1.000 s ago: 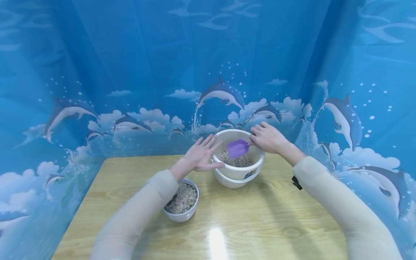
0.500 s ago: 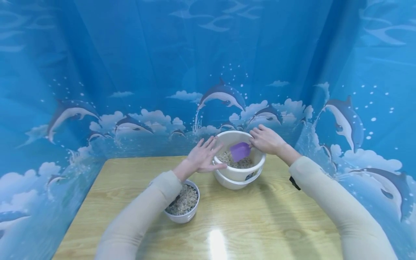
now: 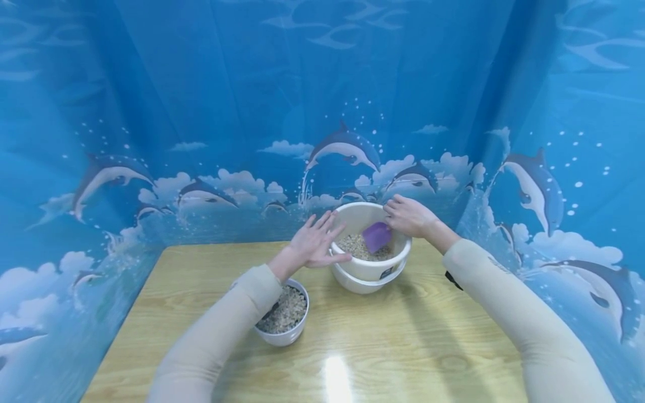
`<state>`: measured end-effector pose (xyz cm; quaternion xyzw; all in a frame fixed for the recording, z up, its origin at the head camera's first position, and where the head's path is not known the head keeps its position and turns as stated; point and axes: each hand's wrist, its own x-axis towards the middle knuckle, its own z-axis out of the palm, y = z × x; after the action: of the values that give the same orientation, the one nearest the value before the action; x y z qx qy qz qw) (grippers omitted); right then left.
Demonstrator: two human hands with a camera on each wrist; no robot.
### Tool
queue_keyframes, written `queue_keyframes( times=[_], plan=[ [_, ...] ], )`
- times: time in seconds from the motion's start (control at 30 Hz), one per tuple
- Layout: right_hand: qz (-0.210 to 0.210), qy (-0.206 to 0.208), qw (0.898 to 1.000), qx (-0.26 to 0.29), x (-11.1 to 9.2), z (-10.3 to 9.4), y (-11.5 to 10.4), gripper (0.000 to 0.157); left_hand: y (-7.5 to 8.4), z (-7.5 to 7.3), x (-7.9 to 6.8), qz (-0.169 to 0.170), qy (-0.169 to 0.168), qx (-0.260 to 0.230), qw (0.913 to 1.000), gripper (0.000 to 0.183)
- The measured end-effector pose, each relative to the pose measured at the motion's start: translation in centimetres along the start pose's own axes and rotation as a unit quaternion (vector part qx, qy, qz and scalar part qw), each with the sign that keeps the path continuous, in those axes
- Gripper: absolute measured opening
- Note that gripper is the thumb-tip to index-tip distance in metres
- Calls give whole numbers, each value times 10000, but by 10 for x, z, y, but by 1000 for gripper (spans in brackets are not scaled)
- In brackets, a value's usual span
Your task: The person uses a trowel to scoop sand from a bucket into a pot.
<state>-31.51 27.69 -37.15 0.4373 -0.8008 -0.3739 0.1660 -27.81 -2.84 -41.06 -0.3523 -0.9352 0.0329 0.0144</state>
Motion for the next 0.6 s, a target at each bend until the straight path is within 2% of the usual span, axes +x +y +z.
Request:
queue_keyframes(
  times=[0.37, 0.6],
  plan=[
    [-319, -181, 9976, -590, 11, -4, 1, 7, -1, -1, 0, -15, -31, -19, 10000, 95],
    [-486, -358, 9944, -872, 15, -4, 1, 11, -1, 0, 1, -9, -62, -97, 9999, 96]
  ],
)
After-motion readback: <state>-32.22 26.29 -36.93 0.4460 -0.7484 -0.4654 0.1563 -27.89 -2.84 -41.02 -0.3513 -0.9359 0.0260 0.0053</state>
